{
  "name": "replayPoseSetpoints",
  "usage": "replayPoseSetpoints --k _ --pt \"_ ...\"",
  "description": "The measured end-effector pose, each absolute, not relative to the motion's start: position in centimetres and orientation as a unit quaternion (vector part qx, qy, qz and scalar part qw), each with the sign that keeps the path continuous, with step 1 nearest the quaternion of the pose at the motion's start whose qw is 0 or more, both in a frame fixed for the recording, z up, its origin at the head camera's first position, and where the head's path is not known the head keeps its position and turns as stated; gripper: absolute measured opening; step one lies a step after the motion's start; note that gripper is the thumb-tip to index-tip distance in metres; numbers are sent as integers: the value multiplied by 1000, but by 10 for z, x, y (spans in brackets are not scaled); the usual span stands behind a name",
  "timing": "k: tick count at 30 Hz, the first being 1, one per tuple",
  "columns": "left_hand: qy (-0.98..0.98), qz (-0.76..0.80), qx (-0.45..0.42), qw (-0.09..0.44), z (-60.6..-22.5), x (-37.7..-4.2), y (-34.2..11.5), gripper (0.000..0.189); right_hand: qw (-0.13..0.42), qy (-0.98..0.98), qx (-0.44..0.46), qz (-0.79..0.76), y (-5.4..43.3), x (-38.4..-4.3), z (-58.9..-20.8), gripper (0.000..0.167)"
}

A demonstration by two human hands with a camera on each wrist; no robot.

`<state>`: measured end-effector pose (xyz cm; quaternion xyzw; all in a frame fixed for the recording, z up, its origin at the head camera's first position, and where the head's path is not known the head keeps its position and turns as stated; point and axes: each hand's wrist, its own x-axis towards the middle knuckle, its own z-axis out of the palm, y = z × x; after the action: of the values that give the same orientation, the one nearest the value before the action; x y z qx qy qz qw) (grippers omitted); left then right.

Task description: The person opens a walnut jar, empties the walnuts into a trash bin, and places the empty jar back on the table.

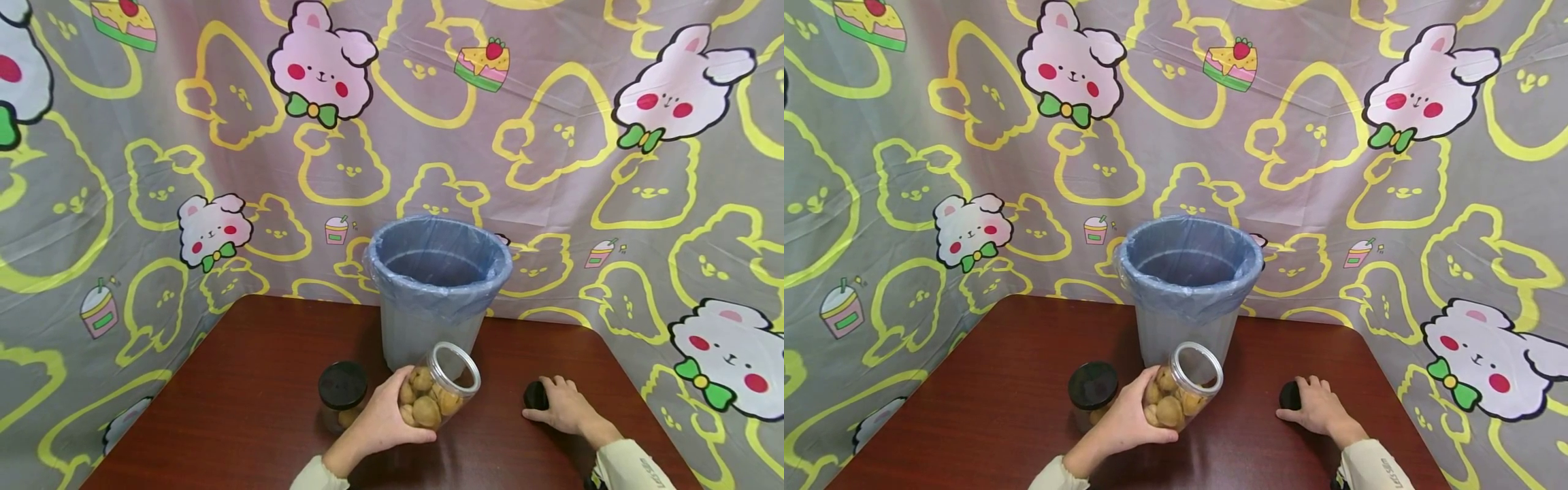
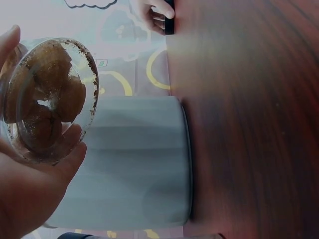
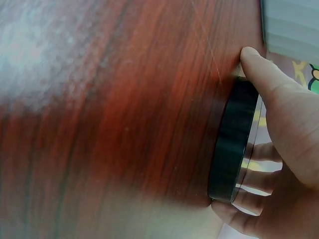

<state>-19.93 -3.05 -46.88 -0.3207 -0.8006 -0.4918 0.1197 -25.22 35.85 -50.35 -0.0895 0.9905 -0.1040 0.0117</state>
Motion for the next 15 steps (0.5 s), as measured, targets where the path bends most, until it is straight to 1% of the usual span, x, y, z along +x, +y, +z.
replayPoseSetpoints --k 15 --pt "-795 -497 -325 125 -466 -200 -31 93 21 991 -85 -97 359 -253 -507 100"
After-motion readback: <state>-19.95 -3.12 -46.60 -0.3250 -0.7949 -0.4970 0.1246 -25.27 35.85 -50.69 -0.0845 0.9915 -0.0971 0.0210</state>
